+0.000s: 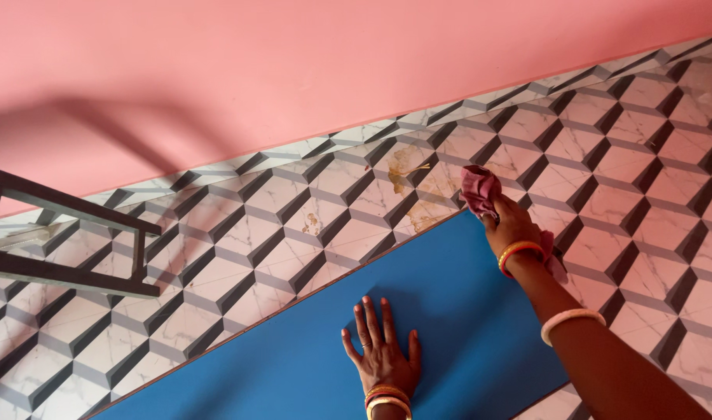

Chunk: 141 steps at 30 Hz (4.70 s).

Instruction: The person wipes a blue painted wooden board with a pink cloth. They move the cloth back and forth across the surface, occasionally repositioning their hands and the cloth to cover different areas.

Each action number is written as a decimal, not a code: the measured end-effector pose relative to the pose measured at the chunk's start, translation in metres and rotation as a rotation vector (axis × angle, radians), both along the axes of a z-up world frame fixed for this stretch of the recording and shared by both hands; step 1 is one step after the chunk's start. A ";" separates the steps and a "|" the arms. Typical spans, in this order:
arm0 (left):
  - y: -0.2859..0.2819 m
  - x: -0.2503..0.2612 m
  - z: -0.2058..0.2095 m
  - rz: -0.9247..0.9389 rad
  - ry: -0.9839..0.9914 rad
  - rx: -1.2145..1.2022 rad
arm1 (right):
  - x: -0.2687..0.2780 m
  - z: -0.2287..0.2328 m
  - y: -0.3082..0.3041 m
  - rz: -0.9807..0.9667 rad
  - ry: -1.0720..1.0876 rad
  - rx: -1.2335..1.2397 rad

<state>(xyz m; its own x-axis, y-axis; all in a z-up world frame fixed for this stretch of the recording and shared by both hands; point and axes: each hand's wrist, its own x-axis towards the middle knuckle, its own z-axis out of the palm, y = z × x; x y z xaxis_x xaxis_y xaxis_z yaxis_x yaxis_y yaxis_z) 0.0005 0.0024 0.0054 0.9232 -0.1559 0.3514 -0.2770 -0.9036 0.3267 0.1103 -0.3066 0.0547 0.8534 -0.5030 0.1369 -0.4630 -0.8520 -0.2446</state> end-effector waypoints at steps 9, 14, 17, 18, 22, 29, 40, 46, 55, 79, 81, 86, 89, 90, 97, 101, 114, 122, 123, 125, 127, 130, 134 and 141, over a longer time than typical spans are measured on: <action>0.003 0.000 -0.001 -0.003 0.034 -0.011 | -0.058 -0.015 0.004 -0.026 -0.044 -0.135; 0.003 0.001 -0.004 -0.008 0.011 -0.014 | -0.103 -0.016 0.007 -0.023 -0.108 -0.143; 0.004 0.002 -0.004 -0.012 0.020 -0.012 | -0.137 -0.013 0.014 -0.062 -0.051 -0.151; 0.004 0.002 -0.004 -0.011 0.025 -0.012 | -0.147 -0.012 0.015 -0.081 -0.022 -0.152; 0.005 0.003 -0.003 -0.006 0.012 -0.026 | -0.164 -0.014 0.018 -0.127 -0.004 -0.156; 0.003 0.002 -0.002 -0.010 0.028 -0.035 | -0.139 -0.017 0.012 -0.198 0.134 -0.136; 0.000 0.000 0.003 -0.016 0.050 -0.025 | -0.043 -0.018 0.005 -0.016 -0.077 -0.218; -0.002 0.001 0.006 -0.018 0.057 -0.035 | 0.017 -0.003 0.010 -0.071 0.042 -0.150; -0.002 -0.003 0.004 -0.023 0.067 -0.049 | 0.038 -0.006 -0.016 0.050 0.121 -0.174; 0.005 0.001 -0.002 -0.009 0.009 -0.017 | -0.166 -0.022 0.011 -0.170 0.040 -0.166; 0.004 0.002 -0.002 -0.005 0.012 -0.014 | -0.165 -0.027 0.010 -0.176 0.020 -0.180; 0.003 -0.001 -0.001 -0.008 0.033 -0.012 | -0.146 -0.032 0.008 -0.184 0.048 -0.203; 0.004 0.000 0.001 -0.008 0.040 -0.006 | -0.123 -0.028 0.010 -0.118 -0.039 -0.191; 0.004 0.001 0.001 -0.009 0.043 -0.001 | -0.114 -0.026 0.012 -0.091 -0.078 -0.186; 0.006 0.004 0.000 -0.014 0.036 0.008 | -0.035 -0.017 0.025 -0.069 -0.118 -0.195; 0.007 0.001 -0.001 -0.015 0.062 0.007 | 0.005 -0.006 0.024 -0.013 -0.129 -0.185; 0.010 0.004 -0.001 -0.006 0.063 0.009 | 0.012 0.007 0.028 0.071 -0.053 -0.237; 0.008 0.005 -0.001 -0.038 0.088 0.015 | -0.058 -0.007 0.029 0.037 -0.109 -0.240; 0.009 0.003 0.000 -0.042 0.088 0.019 | -0.068 -0.008 0.031 0.019 -0.090 -0.250; 0.010 0.001 0.001 -0.060 0.073 0.052 | -0.088 -0.010 0.035 0.008 -0.124 -0.262; 0.006 0.002 0.003 -0.071 0.063 0.081 | -0.103 -0.009 0.038 -0.008 -0.114 -0.282; 0.012 0.002 0.006 -0.150 0.160 0.154 | -0.127 -0.011 0.052 -0.032 -0.053 -0.307; 0.028 0.031 0.012 -0.418 0.330 0.249 | -0.138 -0.016 0.071 -0.044 -0.033 -0.364; 0.030 0.087 0.022 -0.693 0.224 0.315 | -0.160 -0.020 0.112 0.070 -0.048 -0.377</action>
<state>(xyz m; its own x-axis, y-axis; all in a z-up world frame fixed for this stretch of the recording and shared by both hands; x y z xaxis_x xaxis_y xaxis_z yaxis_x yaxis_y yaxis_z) 0.0879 0.0325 0.0272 0.6232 -0.7820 0.0127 -0.7680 -0.6088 0.1991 -0.0501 -0.1945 0.0348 0.8721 -0.3504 0.3416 -0.3960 -0.9155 0.0717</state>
